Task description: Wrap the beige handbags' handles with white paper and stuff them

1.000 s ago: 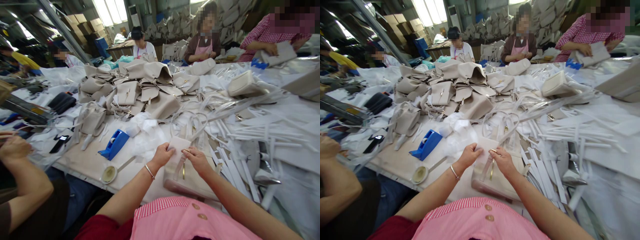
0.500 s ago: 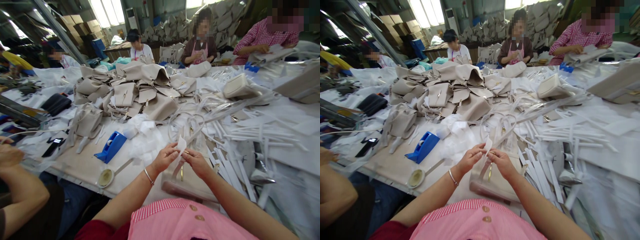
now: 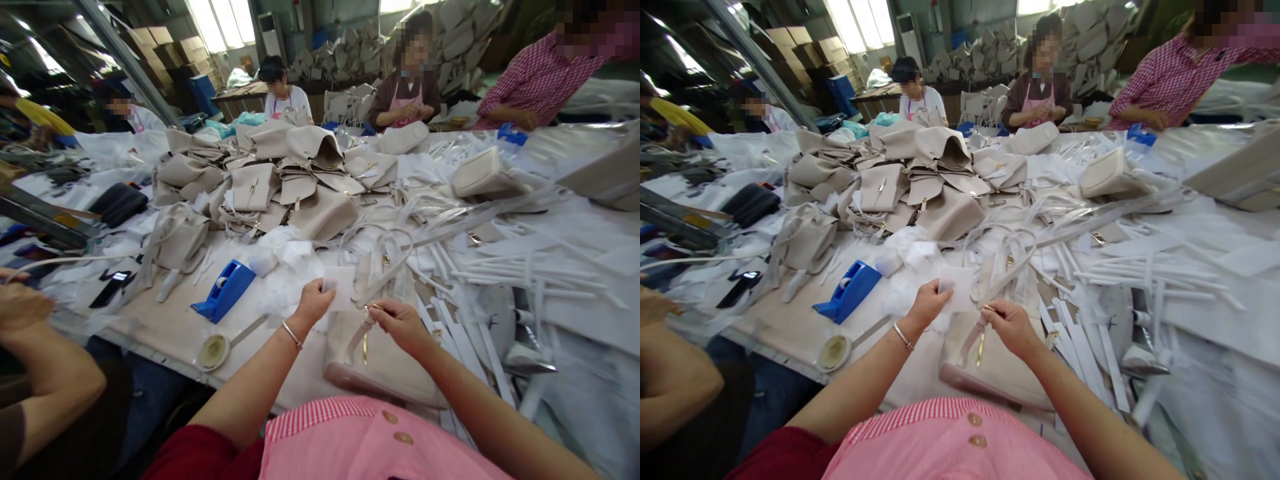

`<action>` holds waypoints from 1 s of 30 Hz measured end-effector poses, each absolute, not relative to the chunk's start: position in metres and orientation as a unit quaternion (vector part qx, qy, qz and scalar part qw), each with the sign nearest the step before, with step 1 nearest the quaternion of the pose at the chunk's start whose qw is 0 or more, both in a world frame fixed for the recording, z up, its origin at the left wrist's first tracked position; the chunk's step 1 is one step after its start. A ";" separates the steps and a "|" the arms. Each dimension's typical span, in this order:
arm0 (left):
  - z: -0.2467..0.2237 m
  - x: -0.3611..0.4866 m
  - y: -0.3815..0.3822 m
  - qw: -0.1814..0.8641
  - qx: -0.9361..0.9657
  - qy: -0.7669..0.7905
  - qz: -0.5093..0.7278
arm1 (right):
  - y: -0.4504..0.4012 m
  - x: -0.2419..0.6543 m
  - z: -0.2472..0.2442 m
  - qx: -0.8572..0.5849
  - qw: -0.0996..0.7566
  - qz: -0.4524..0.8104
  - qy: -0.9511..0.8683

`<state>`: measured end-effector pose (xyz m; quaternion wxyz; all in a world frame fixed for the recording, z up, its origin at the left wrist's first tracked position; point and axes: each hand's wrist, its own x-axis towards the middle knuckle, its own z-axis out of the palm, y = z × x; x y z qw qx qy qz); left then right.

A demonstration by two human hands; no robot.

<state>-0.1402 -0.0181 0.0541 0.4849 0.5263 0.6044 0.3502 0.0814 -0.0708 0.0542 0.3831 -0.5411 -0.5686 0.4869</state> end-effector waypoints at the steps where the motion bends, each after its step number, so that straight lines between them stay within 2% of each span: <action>1: 0.054 -0.137 -0.020 0.486 0.541 0.597 0.338 | -0.069 0.081 0.057 -0.539 0.381 0.479 -0.579; 5: 0.057 -0.116 -0.033 0.571 0.598 0.486 0.284 | -0.058 0.077 0.065 -0.557 0.369 0.452 -0.590; 10: 0.063 -0.110 -0.038 0.655 0.605 0.357 0.279 | -0.046 0.080 0.061 -0.572 0.345 0.386 -0.636; 16: 0.050 -0.115 -0.032 0.847 0.329 0.323 0.265 | -0.040 0.084 0.059 -0.568 0.340 0.351 -0.662; 20: 0.044 -0.108 -0.033 0.857 0.273 0.342 0.271 | -0.039 0.081 0.061 -0.593 0.330 0.365 -0.638; 30: 0.050 -0.099 -0.045 0.777 0.407 0.371 0.306 | -0.040 0.079 0.061 -0.562 0.359 0.312 -0.677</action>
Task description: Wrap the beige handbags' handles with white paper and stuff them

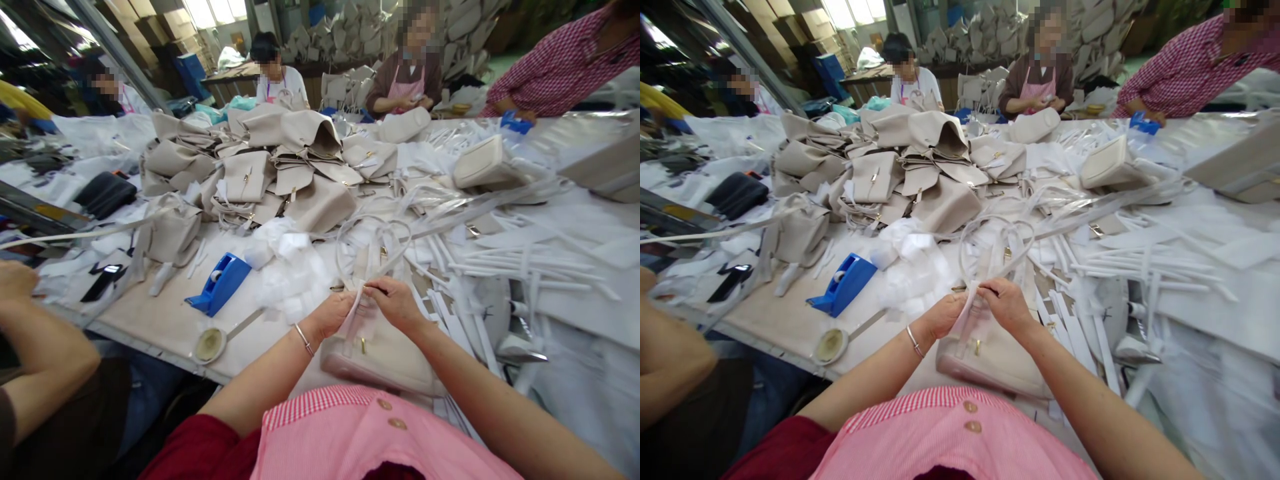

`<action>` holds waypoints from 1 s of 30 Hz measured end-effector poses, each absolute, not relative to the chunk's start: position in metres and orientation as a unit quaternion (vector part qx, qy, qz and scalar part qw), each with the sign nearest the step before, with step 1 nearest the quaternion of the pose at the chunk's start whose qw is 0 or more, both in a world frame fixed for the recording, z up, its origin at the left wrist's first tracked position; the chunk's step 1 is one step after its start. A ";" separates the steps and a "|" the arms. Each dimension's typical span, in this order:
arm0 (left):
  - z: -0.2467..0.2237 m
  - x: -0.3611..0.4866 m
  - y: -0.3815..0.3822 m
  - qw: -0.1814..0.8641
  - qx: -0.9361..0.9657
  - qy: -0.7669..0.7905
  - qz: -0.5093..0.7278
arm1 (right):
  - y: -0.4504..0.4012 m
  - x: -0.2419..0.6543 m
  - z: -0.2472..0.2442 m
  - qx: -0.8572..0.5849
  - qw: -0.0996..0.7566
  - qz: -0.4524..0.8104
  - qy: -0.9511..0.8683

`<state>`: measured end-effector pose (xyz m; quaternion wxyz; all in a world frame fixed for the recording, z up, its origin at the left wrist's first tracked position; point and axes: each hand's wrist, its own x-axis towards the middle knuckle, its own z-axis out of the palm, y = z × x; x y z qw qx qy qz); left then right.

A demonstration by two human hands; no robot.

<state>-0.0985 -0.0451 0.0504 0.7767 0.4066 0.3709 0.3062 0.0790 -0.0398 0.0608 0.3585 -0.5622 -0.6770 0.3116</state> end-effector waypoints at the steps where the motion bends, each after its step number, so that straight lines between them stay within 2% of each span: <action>1: 0.050 -0.098 -0.045 0.755 0.434 0.379 0.313 | -0.040 0.079 0.061 -0.558 0.361 0.306 -0.682; 6: 0.054 -0.097 -0.047 0.680 0.524 0.407 0.314 | -0.040 0.079 0.062 -0.550 0.363 0.300 -0.690; 16: 0.071 -0.102 -0.053 0.642 0.574 0.364 0.355 | -0.041 0.078 0.063 -0.548 0.366 0.319 -0.681; 21: 0.067 -0.100 -0.050 0.656 0.556 0.373 0.349 | -0.043 0.076 0.067 -0.529 0.383 0.325 -0.684; 27: 0.062 -0.099 -0.052 0.764 0.430 0.353 0.326 | -0.045 0.075 0.074 -0.505 0.389 0.340 -0.692; 30: 0.058 -0.098 -0.054 0.785 0.400 0.349 0.320 | -0.047 0.074 0.078 -0.501 0.393 0.339 -0.692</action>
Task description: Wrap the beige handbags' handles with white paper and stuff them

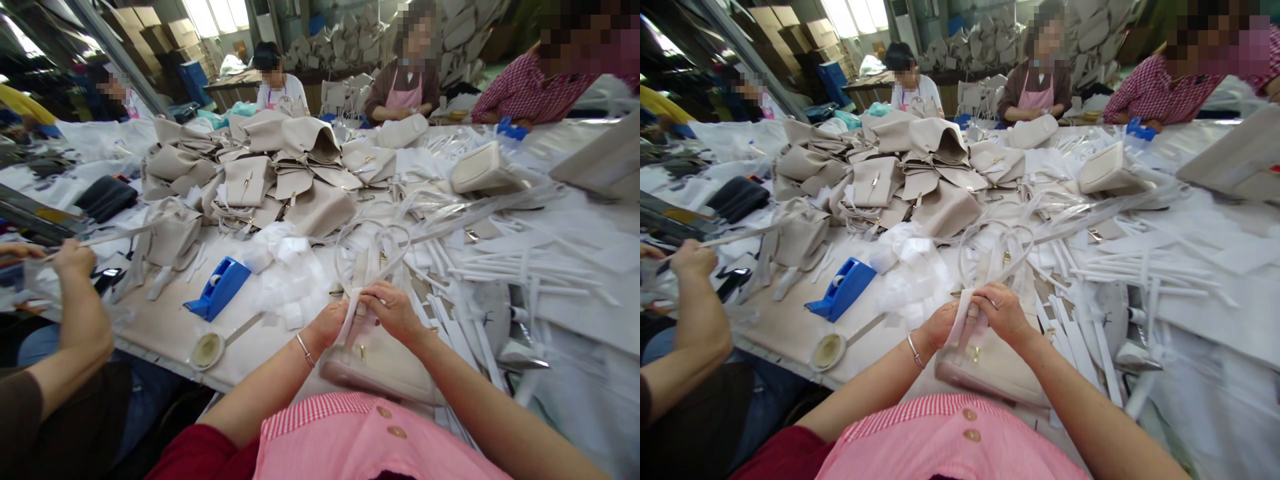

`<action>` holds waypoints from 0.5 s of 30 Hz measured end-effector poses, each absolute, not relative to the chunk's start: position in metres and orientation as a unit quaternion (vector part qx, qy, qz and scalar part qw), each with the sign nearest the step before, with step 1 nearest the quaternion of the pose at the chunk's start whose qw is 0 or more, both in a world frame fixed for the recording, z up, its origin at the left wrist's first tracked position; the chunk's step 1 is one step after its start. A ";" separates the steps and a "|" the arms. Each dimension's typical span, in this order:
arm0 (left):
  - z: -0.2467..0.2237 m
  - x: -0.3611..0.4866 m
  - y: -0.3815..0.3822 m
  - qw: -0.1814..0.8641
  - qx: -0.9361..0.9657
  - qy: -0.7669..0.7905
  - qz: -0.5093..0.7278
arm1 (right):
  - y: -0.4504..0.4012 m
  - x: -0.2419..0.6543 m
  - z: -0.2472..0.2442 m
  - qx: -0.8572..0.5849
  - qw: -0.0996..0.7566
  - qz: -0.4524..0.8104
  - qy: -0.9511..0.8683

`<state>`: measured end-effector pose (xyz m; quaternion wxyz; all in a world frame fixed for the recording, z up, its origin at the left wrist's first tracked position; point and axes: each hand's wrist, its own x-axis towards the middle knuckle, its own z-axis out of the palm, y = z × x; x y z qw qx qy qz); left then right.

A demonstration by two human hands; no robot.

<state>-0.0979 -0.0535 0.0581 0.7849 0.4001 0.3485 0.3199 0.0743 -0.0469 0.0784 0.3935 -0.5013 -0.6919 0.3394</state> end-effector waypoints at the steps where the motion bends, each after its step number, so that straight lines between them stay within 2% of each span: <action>1: 0.056 -0.097 -0.054 0.794 0.388 0.343 0.319 | -0.047 0.074 0.079 -0.499 0.400 0.335 -0.692; 4: 0.046 -0.092 -0.053 0.848 0.306 0.306 0.307 | -0.045 0.074 0.078 -0.480 0.417 0.340 -0.693; 7: 0.036 -0.090 -0.052 0.876 0.248 0.297 0.287 | -0.043 0.075 0.073 -0.469 0.411 0.398 -0.673; 11: 0.032 -0.096 -0.049 0.826 0.295 0.363 0.316 | -0.044 0.076 0.067 -0.498 0.416 0.410 -0.640; 15: 0.040 -0.103 -0.049 0.786 0.358 0.366 0.348 | -0.045 0.075 0.067 -0.502 0.431 0.392 -0.640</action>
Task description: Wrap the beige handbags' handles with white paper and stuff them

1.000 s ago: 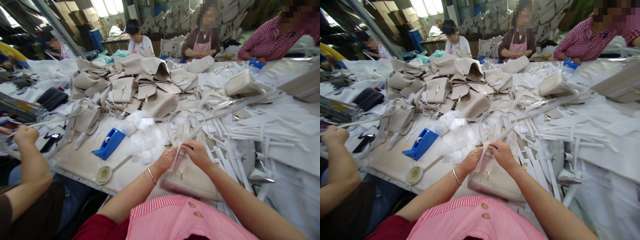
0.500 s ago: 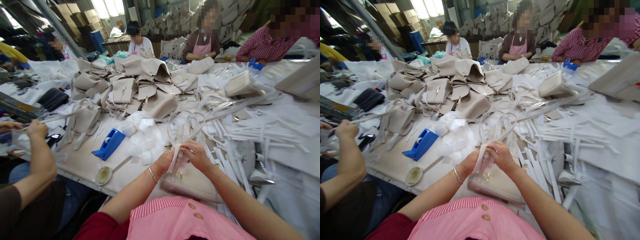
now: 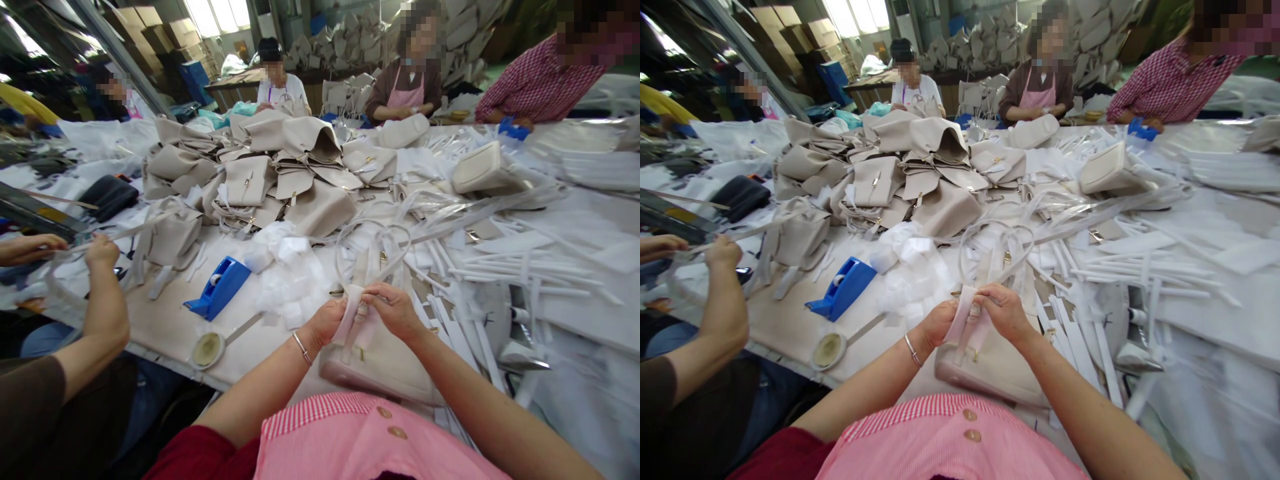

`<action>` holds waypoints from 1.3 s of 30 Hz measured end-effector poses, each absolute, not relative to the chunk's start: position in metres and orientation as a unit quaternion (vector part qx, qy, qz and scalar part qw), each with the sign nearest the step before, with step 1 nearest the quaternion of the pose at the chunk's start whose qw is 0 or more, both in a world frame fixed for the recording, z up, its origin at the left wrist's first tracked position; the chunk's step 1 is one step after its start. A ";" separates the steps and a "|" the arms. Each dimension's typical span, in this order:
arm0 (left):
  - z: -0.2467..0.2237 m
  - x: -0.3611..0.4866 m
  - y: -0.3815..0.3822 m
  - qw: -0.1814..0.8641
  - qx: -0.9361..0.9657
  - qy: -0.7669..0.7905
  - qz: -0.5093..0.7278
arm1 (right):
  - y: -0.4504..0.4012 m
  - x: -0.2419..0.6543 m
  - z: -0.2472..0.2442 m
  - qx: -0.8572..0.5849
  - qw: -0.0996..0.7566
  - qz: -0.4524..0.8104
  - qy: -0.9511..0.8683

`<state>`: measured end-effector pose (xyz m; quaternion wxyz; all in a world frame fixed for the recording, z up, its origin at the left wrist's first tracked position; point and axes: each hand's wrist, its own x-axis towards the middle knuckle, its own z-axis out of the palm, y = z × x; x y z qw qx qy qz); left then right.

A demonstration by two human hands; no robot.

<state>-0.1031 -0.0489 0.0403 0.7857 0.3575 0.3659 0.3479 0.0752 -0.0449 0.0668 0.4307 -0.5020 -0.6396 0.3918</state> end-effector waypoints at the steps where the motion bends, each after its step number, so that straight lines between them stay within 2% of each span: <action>1: 0.043 -0.104 -0.050 0.778 0.377 0.363 0.348 | -0.045 0.074 0.067 -0.506 0.433 0.388 -0.637; 8: 0.049 -0.095 -0.059 0.713 0.474 0.408 0.317 | -0.048 0.069 0.054 -0.553 0.451 0.374 -0.592; 14: 0.037 -0.088 -0.054 0.635 0.558 0.453 0.284 | -0.049 0.068 0.046 -0.609 0.431 0.380 -0.547; 20: 0.040 -0.093 -0.047 0.628 0.589 0.436 0.263 | -0.046 0.079 0.049 -0.579 0.416 0.451 -0.537; 25: 0.041 -0.096 -0.046 0.625 0.566 0.454 0.288 | -0.050 0.088 0.055 -0.560 0.356 0.508 -0.549; 29: 0.040 -0.095 -0.047 0.614 0.595 0.436 0.280 | -0.054 0.081 0.058 -0.591 0.317 0.439 -0.598; 32: 0.041 -0.095 -0.047 0.584 0.631 0.430 0.275 | -0.053 0.074 0.057 -0.614 0.333 0.399 -0.594; 39: 0.039 -0.094 -0.052 0.600 0.590 0.448 0.300 | -0.050 0.070 0.047 -0.596 0.372 0.422 -0.573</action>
